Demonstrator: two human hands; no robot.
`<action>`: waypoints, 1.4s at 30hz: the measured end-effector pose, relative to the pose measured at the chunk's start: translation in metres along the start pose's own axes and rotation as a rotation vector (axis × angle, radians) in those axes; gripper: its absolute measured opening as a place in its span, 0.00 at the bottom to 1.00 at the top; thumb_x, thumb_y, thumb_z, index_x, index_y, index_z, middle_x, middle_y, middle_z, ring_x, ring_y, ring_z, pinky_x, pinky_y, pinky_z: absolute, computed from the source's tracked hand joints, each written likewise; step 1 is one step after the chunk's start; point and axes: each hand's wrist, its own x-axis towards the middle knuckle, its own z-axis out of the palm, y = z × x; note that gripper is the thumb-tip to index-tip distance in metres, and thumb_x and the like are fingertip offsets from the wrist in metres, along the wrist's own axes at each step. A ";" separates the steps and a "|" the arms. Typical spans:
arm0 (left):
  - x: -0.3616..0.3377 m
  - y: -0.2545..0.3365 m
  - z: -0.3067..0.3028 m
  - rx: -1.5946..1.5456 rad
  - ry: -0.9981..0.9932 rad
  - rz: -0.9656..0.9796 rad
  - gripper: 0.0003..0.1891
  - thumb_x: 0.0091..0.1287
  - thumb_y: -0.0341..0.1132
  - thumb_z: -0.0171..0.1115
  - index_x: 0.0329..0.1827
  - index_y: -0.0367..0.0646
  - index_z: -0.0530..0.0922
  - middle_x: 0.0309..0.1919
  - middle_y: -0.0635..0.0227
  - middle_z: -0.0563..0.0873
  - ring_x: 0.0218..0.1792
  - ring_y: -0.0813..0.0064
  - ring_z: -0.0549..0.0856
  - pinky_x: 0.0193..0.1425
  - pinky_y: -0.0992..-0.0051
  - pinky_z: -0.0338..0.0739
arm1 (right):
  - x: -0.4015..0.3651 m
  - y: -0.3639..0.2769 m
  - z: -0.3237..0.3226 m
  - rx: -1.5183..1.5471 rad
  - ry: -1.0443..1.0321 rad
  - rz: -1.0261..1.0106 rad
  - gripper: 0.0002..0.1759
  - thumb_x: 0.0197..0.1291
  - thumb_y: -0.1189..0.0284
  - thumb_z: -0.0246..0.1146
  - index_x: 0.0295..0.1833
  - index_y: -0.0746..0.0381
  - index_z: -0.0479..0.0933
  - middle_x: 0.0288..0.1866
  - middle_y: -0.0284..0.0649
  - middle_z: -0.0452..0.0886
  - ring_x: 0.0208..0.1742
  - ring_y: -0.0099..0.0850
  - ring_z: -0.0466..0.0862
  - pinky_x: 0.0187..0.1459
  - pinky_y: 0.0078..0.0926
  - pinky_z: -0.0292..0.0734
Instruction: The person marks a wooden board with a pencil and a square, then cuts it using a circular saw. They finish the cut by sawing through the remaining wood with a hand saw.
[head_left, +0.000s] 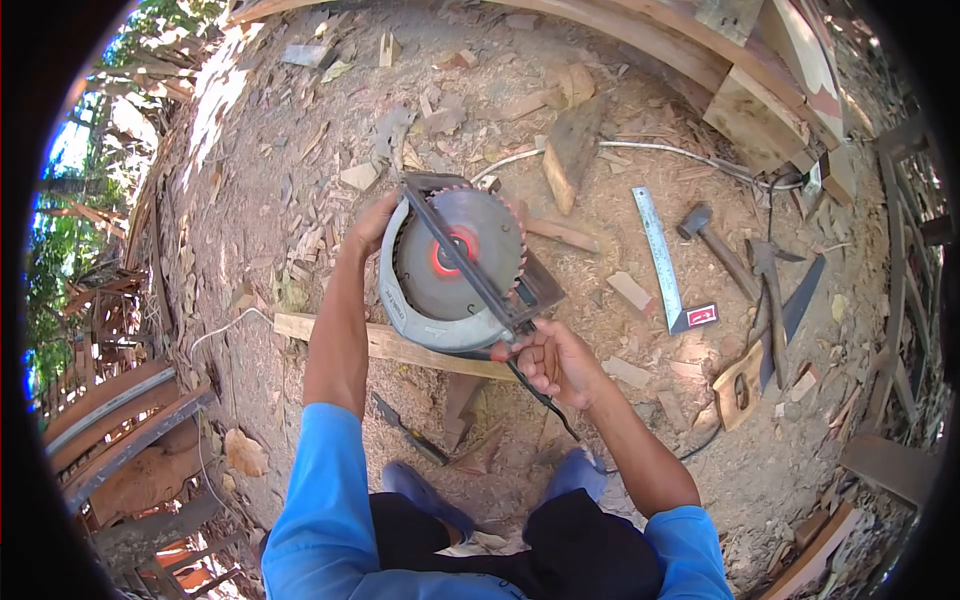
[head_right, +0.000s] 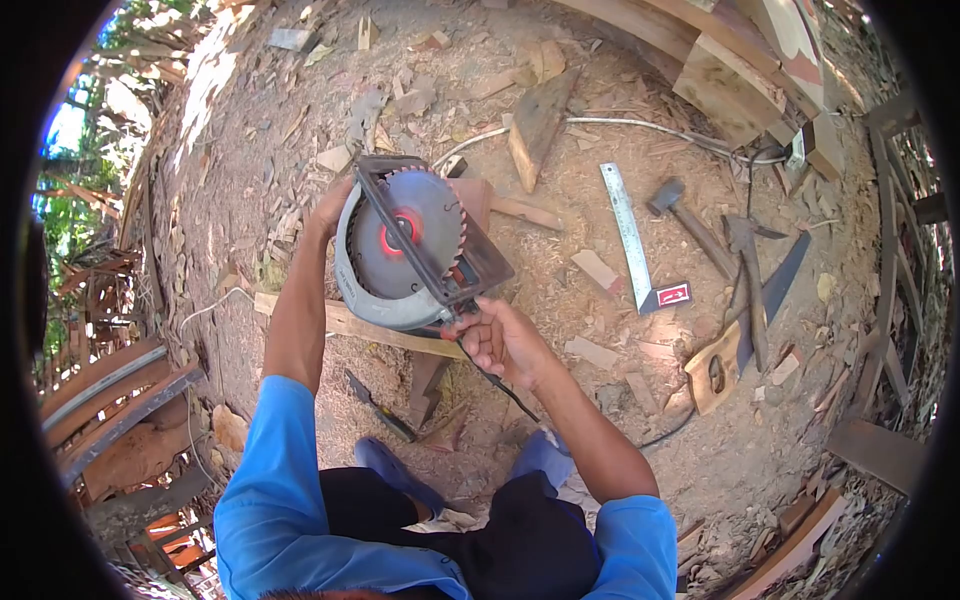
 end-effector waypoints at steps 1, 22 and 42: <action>0.004 -0.001 -0.004 0.019 -0.027 -0.001 0.21 0.79 0.48 0.55 0.57 0.37 0.82 0.49 0.62 0.88 0.45 0.74 0.86 0.55 0.69 0.83 | 0.001 0.000 0.000 0.016 -0.014 0.012 0.23 0.75 0.51 0.51 0.42 0.61 0.76 0.37 0.45 0.86 0.18 0.20 0.72 0.14 0.15 0.59; 0.005 -0.010 0.001 -0.196 -0.030 0.052 0.16 0.78 0.40 0.53 0.54 0.39 0.83 0.46 0.62 0.89 0.44 0.71 0.87 0.54 0.68 0.83 | -0.011 -0.003 0.025 -0.880 0.443 -0.366 0.14 0.67 0.64 0.62 0.39 0.66 0.79 0.29 0.40 0.83 0.28 0.28 0.83 0.28 0.29 0.76; 0.013 -0.017 0.004 0.114 0.150 0.223 0.36 0.74 0.64 0.53 0.56 0.33 0.84 0.45 0.61 0.88 0.43 0.69 0.86 0.51 0.69 0.81 | -0.006 0.013 0.011 -0.617 0.408 -0.499 0.24 0.74 0.51 0.59 0.45 0.64 0.78 0.31 0.35 0.83 0.26 0.21 0.80 0.25 0.20 0.69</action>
